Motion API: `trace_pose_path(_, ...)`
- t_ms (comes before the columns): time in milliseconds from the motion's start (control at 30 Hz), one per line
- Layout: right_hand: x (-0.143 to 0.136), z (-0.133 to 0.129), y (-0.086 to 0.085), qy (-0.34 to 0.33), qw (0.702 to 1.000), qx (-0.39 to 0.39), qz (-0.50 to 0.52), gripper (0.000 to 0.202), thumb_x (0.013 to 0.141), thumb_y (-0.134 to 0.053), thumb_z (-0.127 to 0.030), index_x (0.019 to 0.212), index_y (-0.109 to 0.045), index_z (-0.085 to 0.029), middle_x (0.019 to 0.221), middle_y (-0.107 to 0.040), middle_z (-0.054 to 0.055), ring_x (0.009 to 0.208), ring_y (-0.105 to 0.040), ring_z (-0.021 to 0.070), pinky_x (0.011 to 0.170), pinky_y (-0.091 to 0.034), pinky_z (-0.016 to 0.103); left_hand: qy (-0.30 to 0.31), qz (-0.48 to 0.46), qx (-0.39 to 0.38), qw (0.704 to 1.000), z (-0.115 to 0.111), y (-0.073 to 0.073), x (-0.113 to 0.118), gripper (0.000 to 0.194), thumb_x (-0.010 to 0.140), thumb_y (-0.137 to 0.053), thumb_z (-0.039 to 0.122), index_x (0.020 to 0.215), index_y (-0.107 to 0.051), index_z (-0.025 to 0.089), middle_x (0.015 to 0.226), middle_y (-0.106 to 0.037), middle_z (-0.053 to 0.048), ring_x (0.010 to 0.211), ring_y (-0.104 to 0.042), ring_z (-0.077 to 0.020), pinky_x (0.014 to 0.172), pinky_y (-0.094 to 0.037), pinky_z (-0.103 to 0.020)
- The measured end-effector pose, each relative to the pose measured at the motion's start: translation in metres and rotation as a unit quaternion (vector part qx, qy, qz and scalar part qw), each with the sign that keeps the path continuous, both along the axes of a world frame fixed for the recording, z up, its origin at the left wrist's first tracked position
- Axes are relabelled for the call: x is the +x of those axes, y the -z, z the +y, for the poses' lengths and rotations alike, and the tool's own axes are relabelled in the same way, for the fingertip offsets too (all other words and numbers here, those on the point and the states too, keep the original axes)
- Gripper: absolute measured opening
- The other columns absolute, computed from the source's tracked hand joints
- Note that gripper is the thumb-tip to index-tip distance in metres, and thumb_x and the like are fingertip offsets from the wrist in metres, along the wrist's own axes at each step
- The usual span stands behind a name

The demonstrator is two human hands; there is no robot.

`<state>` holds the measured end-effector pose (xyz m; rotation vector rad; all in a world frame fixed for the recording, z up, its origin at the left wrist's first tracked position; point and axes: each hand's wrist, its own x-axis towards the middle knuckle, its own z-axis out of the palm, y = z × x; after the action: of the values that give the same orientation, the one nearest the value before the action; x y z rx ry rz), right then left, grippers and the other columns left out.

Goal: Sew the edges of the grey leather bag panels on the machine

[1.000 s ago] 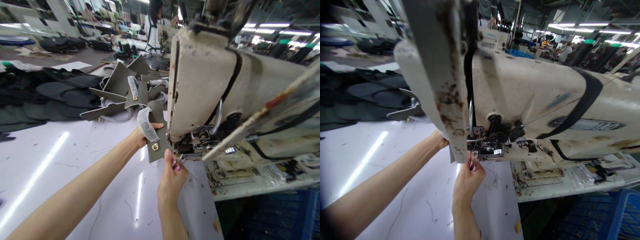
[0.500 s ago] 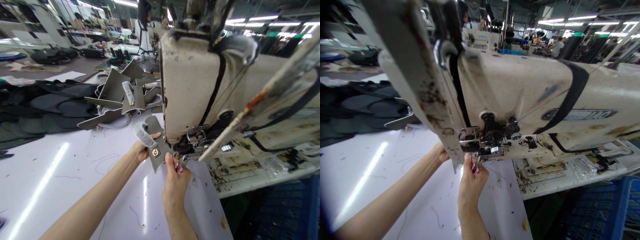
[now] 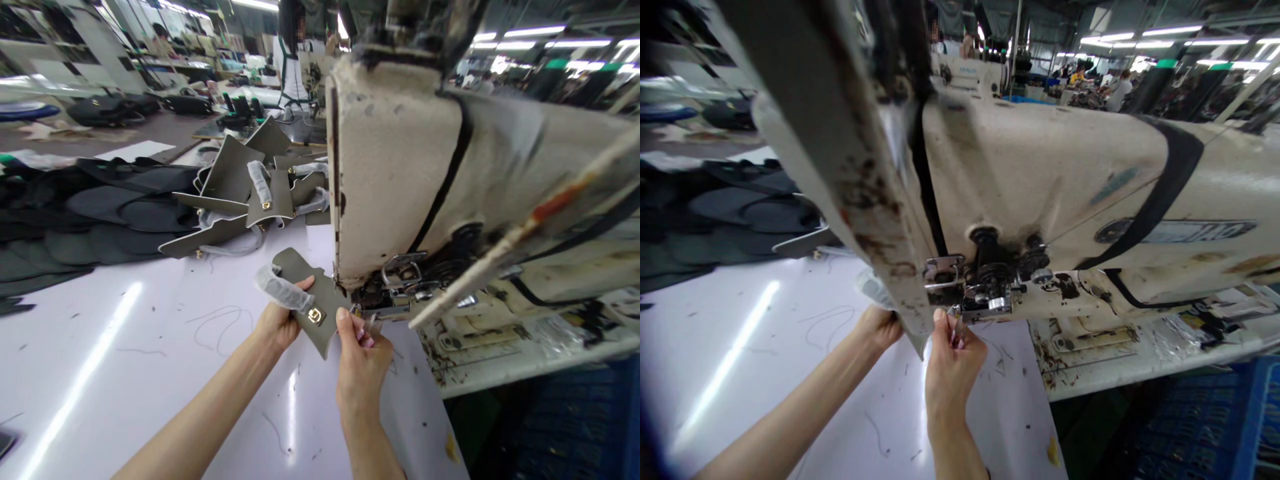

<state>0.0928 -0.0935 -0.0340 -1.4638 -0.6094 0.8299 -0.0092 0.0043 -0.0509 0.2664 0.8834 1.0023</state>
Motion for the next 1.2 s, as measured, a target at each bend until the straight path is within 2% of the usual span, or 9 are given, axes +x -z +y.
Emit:
trace_pose_path(400,0.028,-0.004,-0.003,-0.092,0.992,-0.007,0.082,0.05,0.083,-0.067,-0.043,0.057,-0.029,-0.022,0.056,-0.019,-0.008,0.054,-0.017,0.0082,0.048,-0.015,0.025,-0.224,0.067,-0.011,0.972,-0.064,-0.018,0.01,0.015,0.077,-0.072,0.009,0.091,-0.068,0.012,0.087,-0.074,-0.004,0.067,-0.071,-0.0139,0.064,-0.064,-0.023)
trace_pose_path(633,0.054,-0.017,-0.019,-0.191,0.966,-0.018,-0.175,0.043,0.091,-0.059,-0.041,0.058,-0.042,-0.019,0.059,-0.027,-0.005,0.057,-0.028,0.0094,0.053,-0.021,0.024,-0.232,0.088,-0.023,0.968,-0.088,-0.026,0.016,0.015,0.081,-0.068,0.007,0.093,-0.067,0.016,0.093,-0.074,-0.001,0.075,-0.068,-0.01,0.071,-0.061,-0.017)
trace_pose_path(767,0.058,-0.021,-0.02,-0.21,0.96,-0.004,-0.188,0.044,0.092,-0.057,-0.039,0.057,-0.04,-0.019,0.058,-0.027,-0.005,0.055,-0.028,0.0093,0.052,-0.02,0.025,-0.24,0.108,-0.023,0.964,-0.094,-0.022,0.016,0.012,0.08,-0.072,0.011,0.088,-0.068,0.018,0.088,-0.073,0.001,0.074,-0.067,-0.0095,0.068,-0.059,-0.016)
trace_pose_path(833,0.059,-0.018,-0.016,-0.206,0.968,0.004,-0.145,0.046,0.091,-0.058,-0.04,0.056,-0.037,-0.02,0.059,-0.025,-0.005,0.056,-0.026,0.0095,0.053,-0.02,0.025,-0.191,0.129,-0.017,0.973,-0.103,-0.02,0.01,0.013,0.081,-0.074,0.021,0.092,-0.069,0.02,0.096,-0.073,-0.001,0.079,-0.068,-0.0115,0.067,-0.059,-0.018)
trace_pose_path(933,0.06,-0.013,-0.01,-0.2,0.976,0.02,-0.08,0.047,0.09,-0.06,-0.04,0.056,-0.034,-0.021,0.06,-0.023,-0.006,0.058,-0.024,0.0098,0.054,-0.019,0.026,0.061,0.192,-0.028,0.979,-0.121,-0.026,-0.011,0.036,0.085,-0.065,0.05,0.086,-0.072,0.015,0.091,-0.074,-0.01,0.075,-0.07,-0.0181,0.061,-0.057,-0.024)
trace_pose_path(1000,0.06,-0.011,-0.007,-0.202,0.978,0.023,-0.045,0.047,0.089,-0.061,-0.04,0.057,-0.033,-0.021,0.06,-0.021,-0.006,0.059,-0.022,0.0099,0.054,-0.017,0.027,0.241,0.264,-0.017,0.934,-0.133,-0.034,-0.027,0.059,0.087,-0.051,0.065,0.07,-0.071,0.012,0.07,-0.07,-0.014,0.057,-0.066,-0.0189,0.052,-0.053,-0.025)
trace_pose_path(1033,0.06,-0.011,-0.006,-0.203,0.978,0.022,-0.032,0.047,0.088,-0.062,-0.041,0.057,-0.032,-0.021,0.061,-0.021,-0.006,0.059,-0.02,0.01,0.054,-0.016,0.027,0.275,0.322,0.022,0.906,-0.136,-0.038,-0.034,0.06,0.088,-0.049,0.065,0.068,-0.07,0.013,0.065,-0.068,-0.013,0.054,-0.064,-0.0185,0.052,-0.052,-0.026)
trace_pose_path(1100,0.059,-0.011,-0.006,-0.206,0.978,0.018,-0.012,0.048,0.087,-0.063,-0.042,0.057,-0.032,-0.021,0.061,-0.02,-0.006,0.059,-0.019,0.01,0.054,-0.015,0.027,0.233,0.472,0.151,0.837,-0.137,-0.041,-0.043,0.047,0.088,-0.054,0.059,0.08,-0.072,0.016,0.075,-0.07,-0.011,0.067,-0.067,-0.0214,0.062,-0.054,-0.028)
trace_pose_path(1200,0.057,-0.012,-0.009,-0.203,0.979,0.015,0.007,0.048,0.085,-0.064,-0.044,0.056,-0.034,-0.021,0.061,-0.021,-0.006,0.059,-0.019,0.01,0.053,-0.016,0.027,0.105,0.645,0.357,0.667,-0.121,-0.039,-0.039,0.048,0.086,-0.063,0.047,0.128,-0.06,0.025,0.127,-0.063,-0.012,0.121,-0.057,-0.032,0.098,-0.05,-0.044)
